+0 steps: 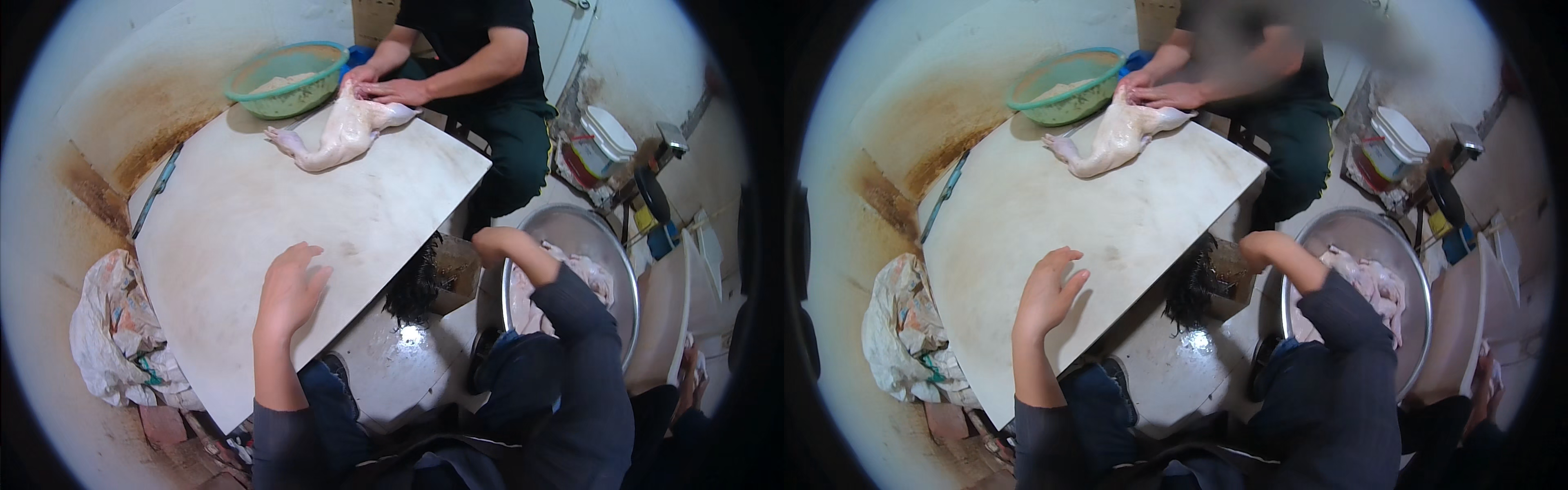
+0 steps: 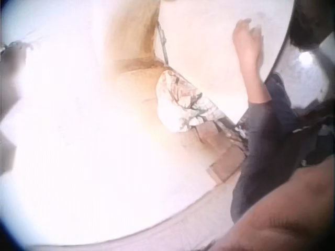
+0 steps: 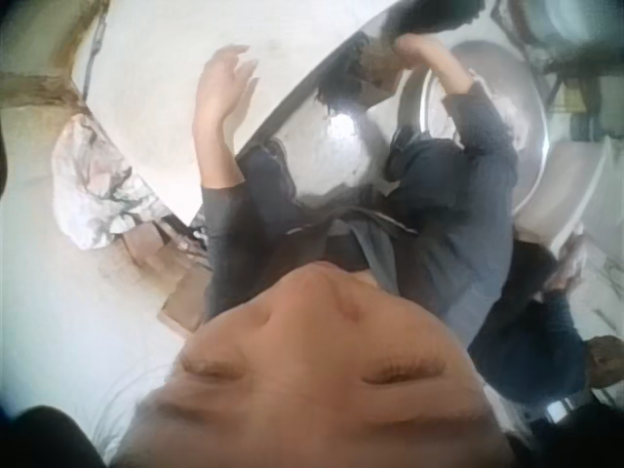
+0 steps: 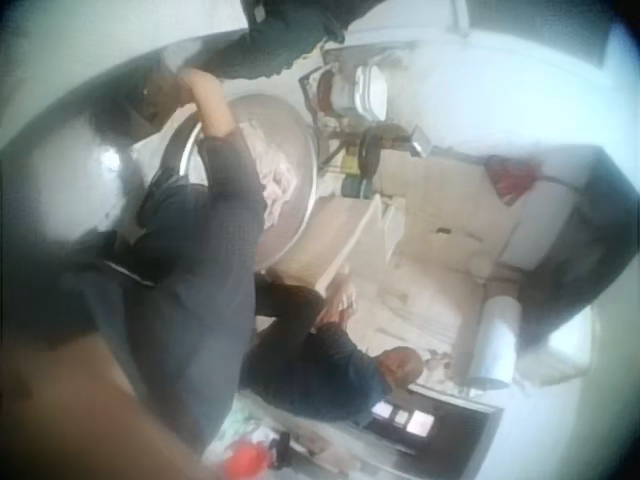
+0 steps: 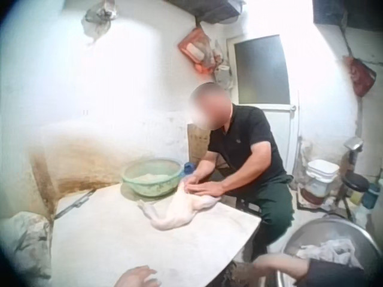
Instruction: The person handles whole raw poultry carcasses, using a metal hook to pull and position the birds on a white cutting board. They repeatedly lift, rotate, and place the carcasses into a large metal basin while another person works nearby.
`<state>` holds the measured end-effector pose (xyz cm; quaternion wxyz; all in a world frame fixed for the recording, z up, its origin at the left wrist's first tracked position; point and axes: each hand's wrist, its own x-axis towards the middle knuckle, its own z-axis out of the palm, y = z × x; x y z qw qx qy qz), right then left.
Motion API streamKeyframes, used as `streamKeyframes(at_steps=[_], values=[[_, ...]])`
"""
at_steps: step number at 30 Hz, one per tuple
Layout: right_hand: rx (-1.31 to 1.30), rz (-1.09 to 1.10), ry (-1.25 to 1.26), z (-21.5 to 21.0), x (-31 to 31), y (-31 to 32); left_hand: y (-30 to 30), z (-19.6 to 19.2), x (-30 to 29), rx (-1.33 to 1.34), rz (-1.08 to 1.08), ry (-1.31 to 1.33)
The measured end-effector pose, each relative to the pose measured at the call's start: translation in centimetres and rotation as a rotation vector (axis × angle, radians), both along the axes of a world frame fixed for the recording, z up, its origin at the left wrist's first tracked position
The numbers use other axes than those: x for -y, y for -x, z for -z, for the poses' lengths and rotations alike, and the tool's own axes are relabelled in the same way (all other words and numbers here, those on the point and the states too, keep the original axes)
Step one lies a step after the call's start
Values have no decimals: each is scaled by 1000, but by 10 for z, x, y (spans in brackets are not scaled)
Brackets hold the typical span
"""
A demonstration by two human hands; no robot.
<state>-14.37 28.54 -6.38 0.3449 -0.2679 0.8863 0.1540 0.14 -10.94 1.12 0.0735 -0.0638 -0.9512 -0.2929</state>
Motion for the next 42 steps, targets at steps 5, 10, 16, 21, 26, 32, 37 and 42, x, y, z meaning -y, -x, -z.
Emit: streamKeyframes(at_steps=[5,10,16,21,26,32,37,42], values=[[-170,128,658,-184,-21,-97,-7,-12,-13,172,-31,-59],[-343,664,1649,-194,-18,-164,-3,-10,-24,223,278,-216],[210,411,1135,-123,73,-158,-8,-26,-41,357,376,-884],[521,639,1556,-47,99,-147,6,-19,-42,277,358,-483],[760,819,1729,-29,116,-130,26,19,6,-278,-288,184],[530,914,1763,-21,128,-122,30,34,14,-351,-407,353],[222,846,1754,7,132,-113,30,22,5,-342,-167,72],[172,800,1685,8,150,-123,22,17,-28,-278,88,0]])
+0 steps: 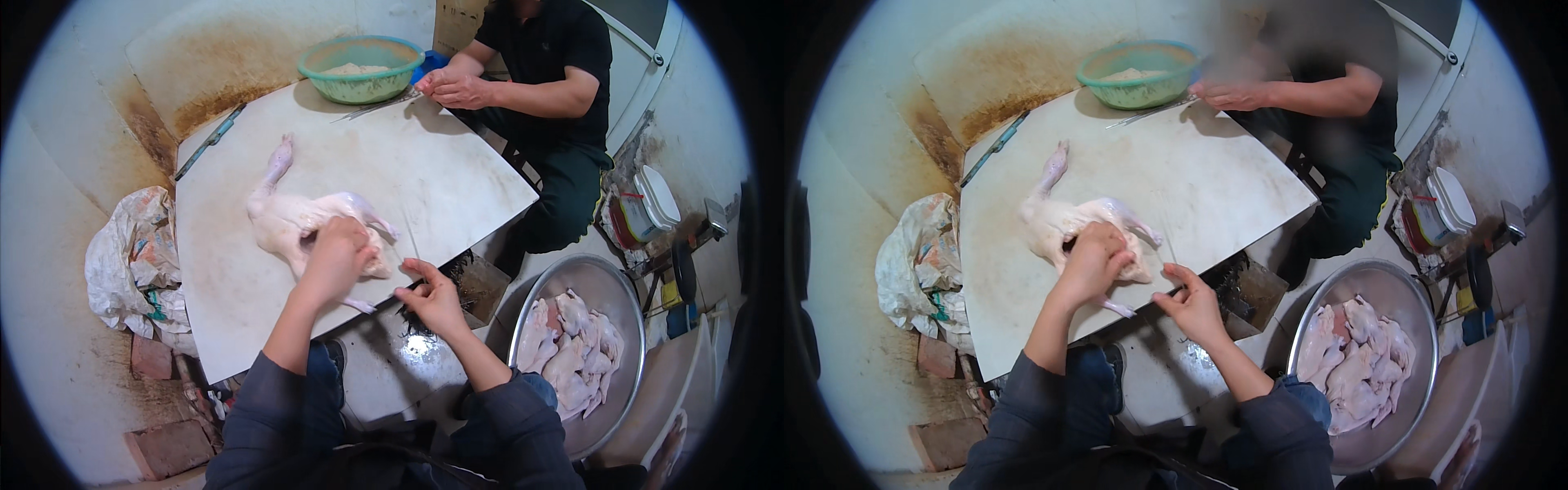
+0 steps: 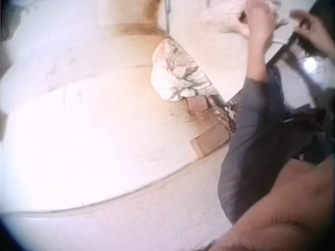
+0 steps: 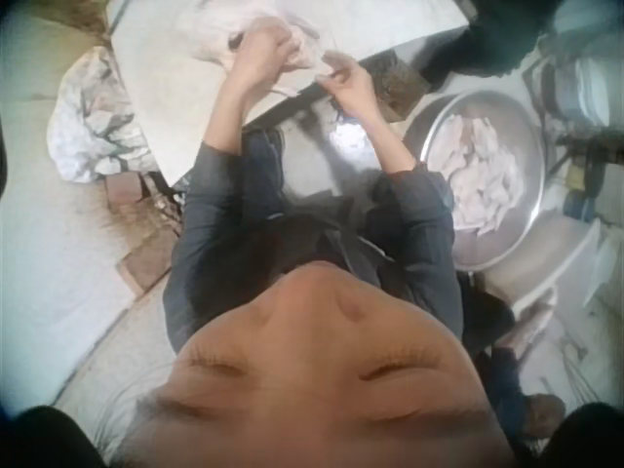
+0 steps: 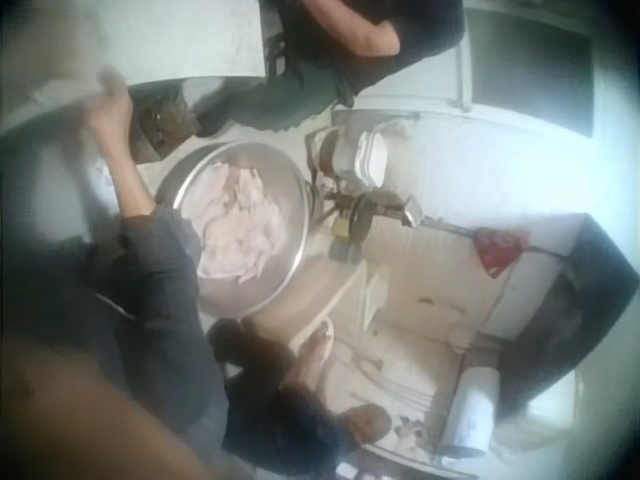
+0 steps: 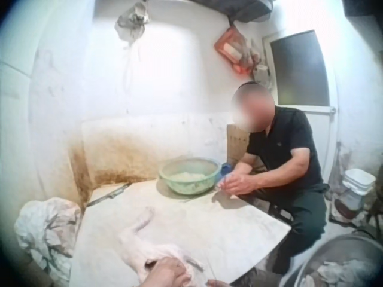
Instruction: The person handles whole raw poultry carcasses, using a metal hook to pull and position the birds on a white cutting board. They repeatedly lift, rotate, and place the carcasses into a large metal basin while another person works nearby.
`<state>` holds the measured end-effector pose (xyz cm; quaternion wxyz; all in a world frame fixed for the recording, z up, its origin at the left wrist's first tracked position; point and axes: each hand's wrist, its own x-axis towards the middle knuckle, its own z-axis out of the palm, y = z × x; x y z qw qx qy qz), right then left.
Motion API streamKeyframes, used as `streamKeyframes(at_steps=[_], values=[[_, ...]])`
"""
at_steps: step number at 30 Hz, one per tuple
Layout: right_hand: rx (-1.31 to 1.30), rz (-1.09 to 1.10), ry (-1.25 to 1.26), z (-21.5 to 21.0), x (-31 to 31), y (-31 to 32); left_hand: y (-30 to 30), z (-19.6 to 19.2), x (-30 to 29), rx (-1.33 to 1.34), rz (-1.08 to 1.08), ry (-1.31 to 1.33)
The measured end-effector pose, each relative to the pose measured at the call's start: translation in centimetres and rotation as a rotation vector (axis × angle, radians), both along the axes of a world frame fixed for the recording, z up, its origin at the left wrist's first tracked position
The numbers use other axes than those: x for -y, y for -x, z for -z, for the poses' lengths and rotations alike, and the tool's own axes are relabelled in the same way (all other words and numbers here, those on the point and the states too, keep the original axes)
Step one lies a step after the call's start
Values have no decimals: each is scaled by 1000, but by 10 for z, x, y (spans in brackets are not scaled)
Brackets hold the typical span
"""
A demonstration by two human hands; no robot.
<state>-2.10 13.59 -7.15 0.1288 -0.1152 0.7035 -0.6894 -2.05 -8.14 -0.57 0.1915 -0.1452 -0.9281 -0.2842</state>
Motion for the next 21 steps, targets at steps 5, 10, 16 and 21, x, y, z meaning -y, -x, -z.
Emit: streamKeyframes(at_steps=[5,10,16,21], values=[[-194,149,-74,-3,13,-17,-14,-19,-43,108,288,-139],[176,116,122,0,-16,-3,-9,-24,-25,31,161,-40],[724,71,581,-25,-13,-14,-9,-29,7,195,22,-68],[966,56,730,-22,-17,-19,-7,-40,12,261,155,-68]])
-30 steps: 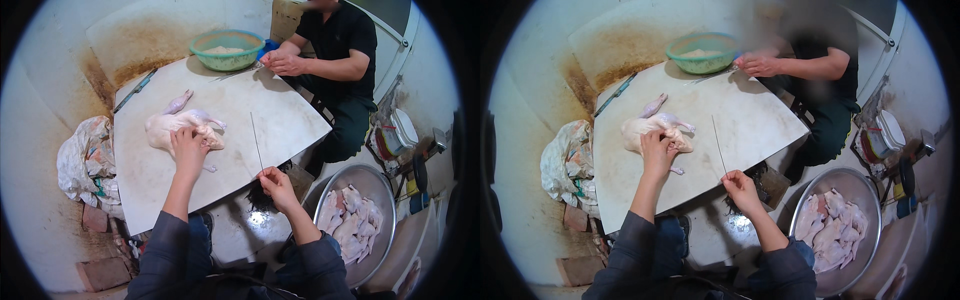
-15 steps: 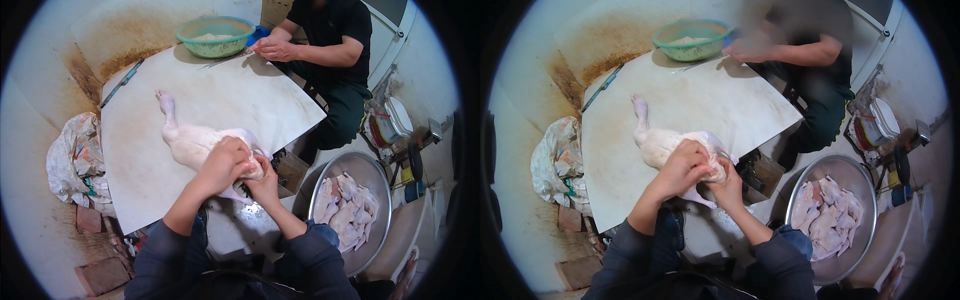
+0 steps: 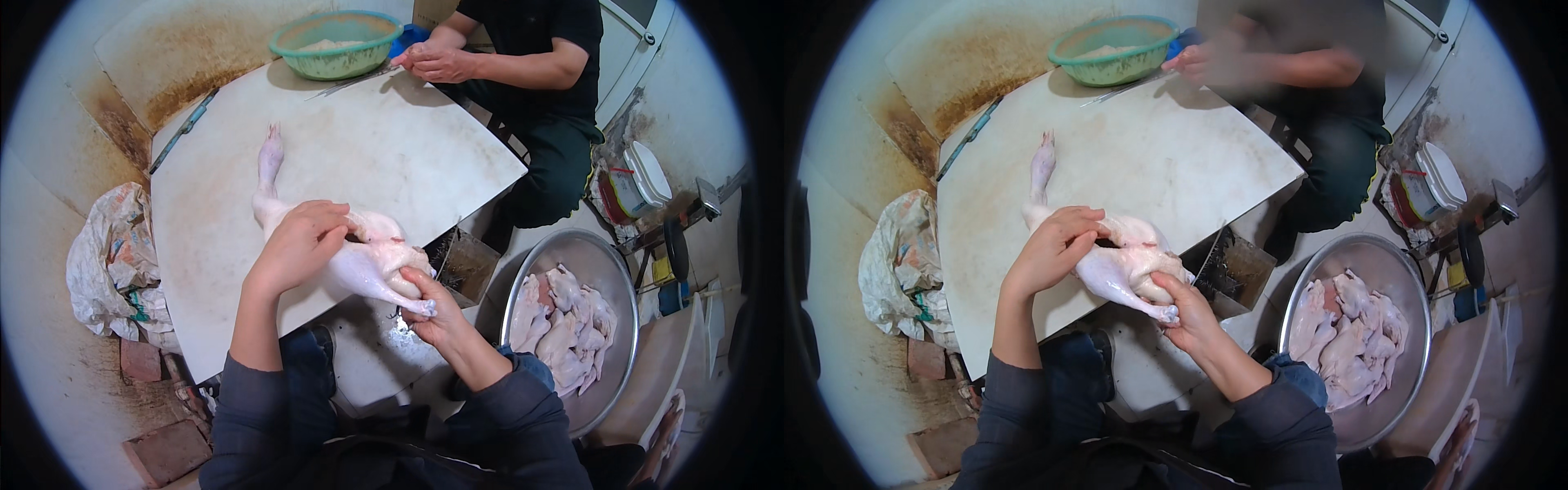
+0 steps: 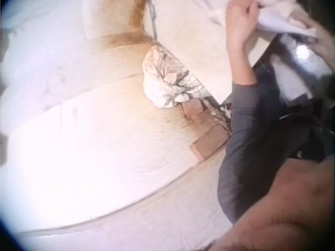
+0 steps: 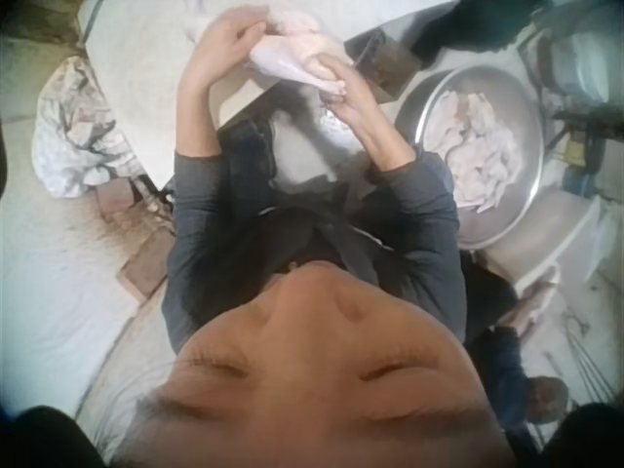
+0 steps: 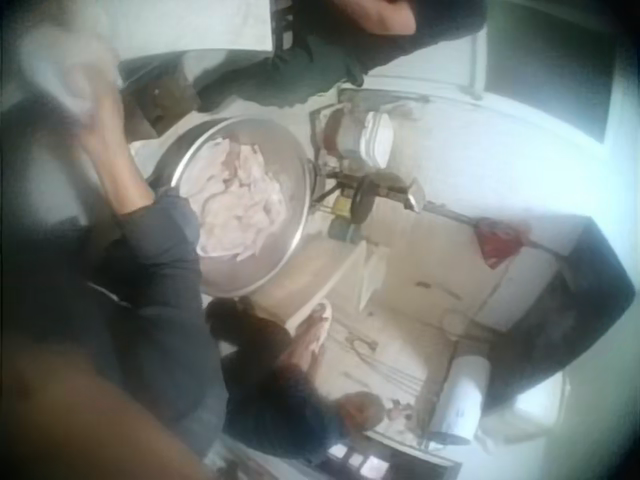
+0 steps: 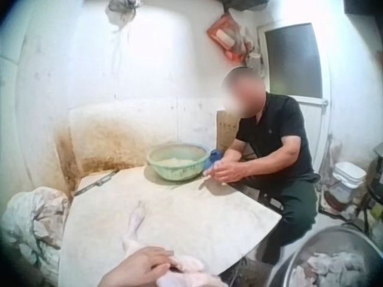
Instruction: The person handles whole raw poultry carcasses, using a metal hook to pull and position the birds on a white cutting board. They repeatedly lift, rotate, and place the carcasses into a large metal basin while another person works nearby.
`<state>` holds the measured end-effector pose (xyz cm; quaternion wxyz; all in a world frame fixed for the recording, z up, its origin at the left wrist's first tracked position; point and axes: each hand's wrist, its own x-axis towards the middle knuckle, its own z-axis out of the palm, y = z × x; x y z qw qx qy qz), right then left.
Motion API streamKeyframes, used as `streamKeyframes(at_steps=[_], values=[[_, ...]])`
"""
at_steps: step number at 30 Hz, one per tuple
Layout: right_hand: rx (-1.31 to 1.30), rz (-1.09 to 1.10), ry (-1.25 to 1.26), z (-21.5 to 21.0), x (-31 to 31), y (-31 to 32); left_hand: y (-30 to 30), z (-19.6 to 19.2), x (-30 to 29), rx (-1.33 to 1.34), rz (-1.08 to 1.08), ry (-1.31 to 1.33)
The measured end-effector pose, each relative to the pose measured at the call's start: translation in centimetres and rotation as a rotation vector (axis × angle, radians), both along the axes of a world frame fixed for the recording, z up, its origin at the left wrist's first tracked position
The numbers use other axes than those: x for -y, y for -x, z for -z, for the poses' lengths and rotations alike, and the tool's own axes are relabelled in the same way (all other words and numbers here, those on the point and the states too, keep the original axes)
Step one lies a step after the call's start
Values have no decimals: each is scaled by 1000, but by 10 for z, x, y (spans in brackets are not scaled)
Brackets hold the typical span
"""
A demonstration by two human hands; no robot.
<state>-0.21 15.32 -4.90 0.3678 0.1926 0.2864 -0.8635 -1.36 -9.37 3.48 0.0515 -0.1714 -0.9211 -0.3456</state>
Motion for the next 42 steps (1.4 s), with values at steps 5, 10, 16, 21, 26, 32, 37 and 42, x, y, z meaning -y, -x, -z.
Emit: streamKeyframes(at_steps=[5,10,16,21,26,32,37,42], values=[[-655,-110,-475,6,-4,11,-3,0,-24,-169,38,230],[-821,-197,-564,10,-4,22,0,35,-43,-310,59,231],[-820,-295,-546,-7,-23,34,3,31,-48,-281,172,91],[-803,-257,-609,-12,-43,49,2,29,-55,-153,181,5],[-921,-174,-677,-4,-45,57,6,37,-63,-316,110,138],[-956,-67,-716,13,-43,60,10,34,-72,-132,63,-146],[-1288,-106,-1171,-49,-89,51,15,45,-74,-239,-88,-134],[-1106,-524,-1294,-83,-145,47,14,44,-70,-301,-181,-161]])
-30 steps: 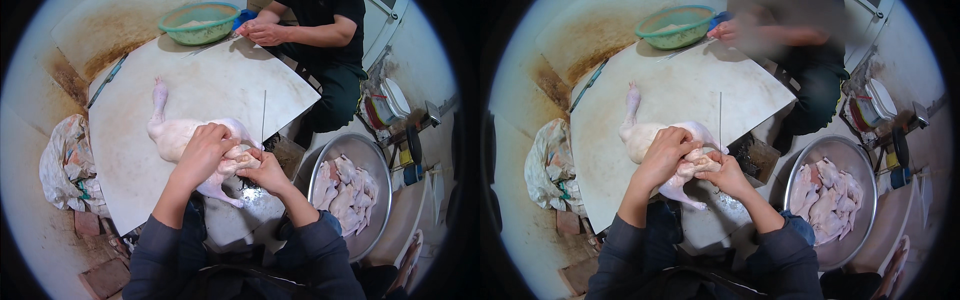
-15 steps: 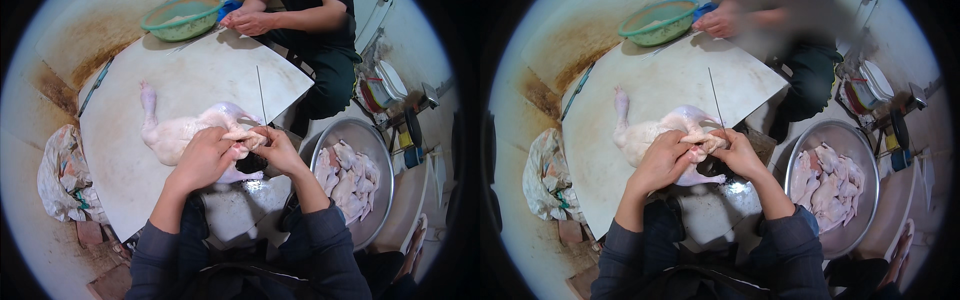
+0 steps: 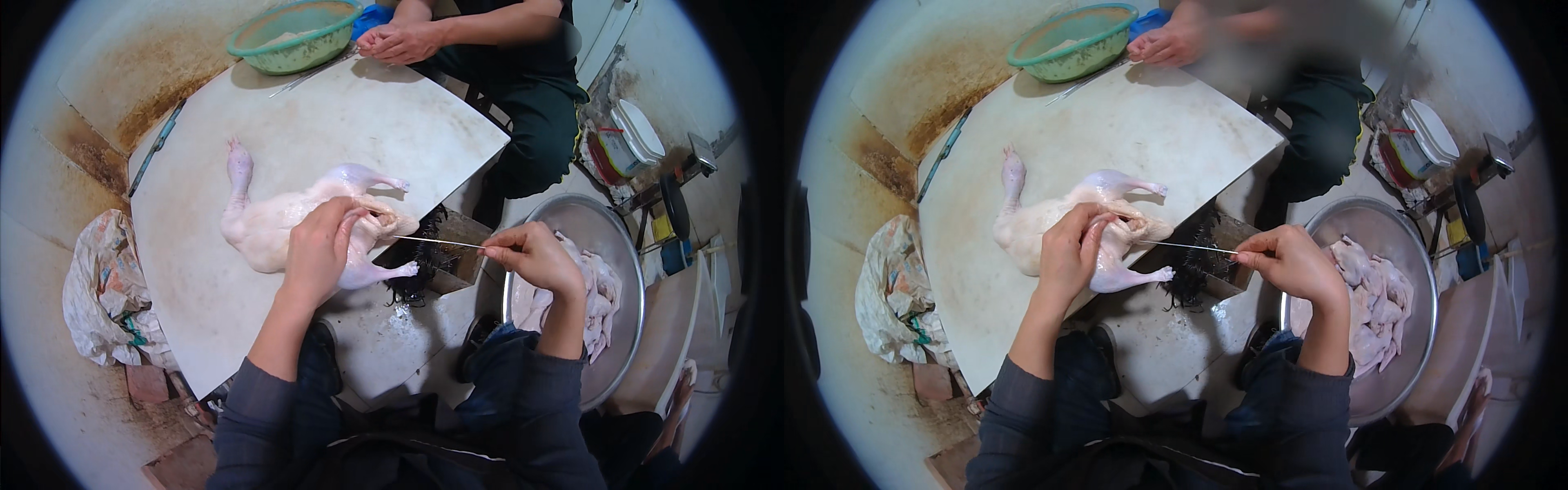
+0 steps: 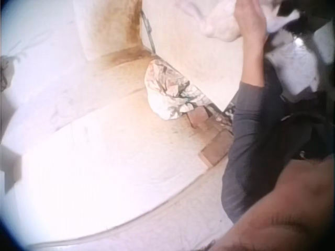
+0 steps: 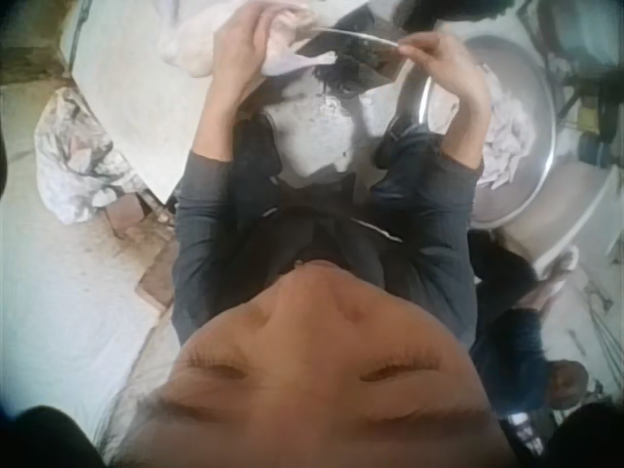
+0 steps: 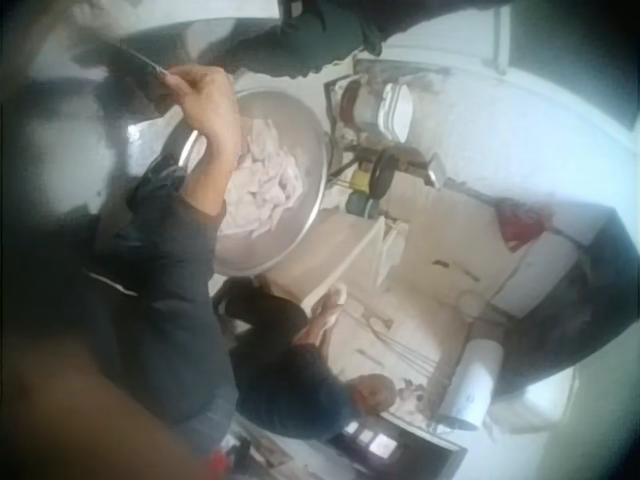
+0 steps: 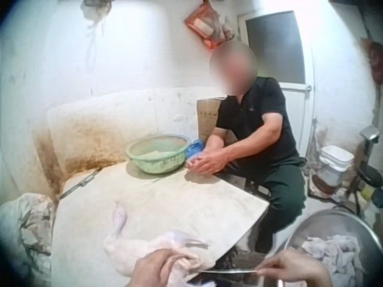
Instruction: The person handles whole raw poultry carcasses, using a metal hook to pull and position the birds on a white cutting board. They repeatedly lift, rotate, and place the carcasses into a large metal basin while another person works nearby.
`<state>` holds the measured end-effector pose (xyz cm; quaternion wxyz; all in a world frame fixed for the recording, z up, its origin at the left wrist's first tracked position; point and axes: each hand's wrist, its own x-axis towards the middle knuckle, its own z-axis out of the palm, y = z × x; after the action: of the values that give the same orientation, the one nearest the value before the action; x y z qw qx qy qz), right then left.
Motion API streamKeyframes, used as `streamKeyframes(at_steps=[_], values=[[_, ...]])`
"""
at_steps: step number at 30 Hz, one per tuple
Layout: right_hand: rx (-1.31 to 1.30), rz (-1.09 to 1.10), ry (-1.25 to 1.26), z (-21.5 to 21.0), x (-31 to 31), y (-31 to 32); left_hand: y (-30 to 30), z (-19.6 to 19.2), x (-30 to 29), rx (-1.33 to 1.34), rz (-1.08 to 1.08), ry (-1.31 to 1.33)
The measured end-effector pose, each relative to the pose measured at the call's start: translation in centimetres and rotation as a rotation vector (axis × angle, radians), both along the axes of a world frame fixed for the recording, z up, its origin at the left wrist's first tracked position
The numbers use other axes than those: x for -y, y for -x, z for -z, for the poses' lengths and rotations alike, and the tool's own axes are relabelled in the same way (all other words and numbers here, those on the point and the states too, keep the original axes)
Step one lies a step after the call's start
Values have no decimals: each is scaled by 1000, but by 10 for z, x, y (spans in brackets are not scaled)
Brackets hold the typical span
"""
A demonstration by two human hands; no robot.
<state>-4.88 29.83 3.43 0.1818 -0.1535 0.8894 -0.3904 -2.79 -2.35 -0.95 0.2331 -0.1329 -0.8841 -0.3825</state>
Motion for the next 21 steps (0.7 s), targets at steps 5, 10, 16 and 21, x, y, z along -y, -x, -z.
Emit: streamKeyframes(at_steps=[5,10,16,21], values=[[-249,84,55,33,38,-9,11,11,-1,-34,34,140],[-134,209,235,54,72,-19,10,6,-3,34,-45,114],[-52,273,529,86,77,-15,7,1,1,144,7,84],[82,284,803,97,98,-19,0,-7,7,266,120,-63]])
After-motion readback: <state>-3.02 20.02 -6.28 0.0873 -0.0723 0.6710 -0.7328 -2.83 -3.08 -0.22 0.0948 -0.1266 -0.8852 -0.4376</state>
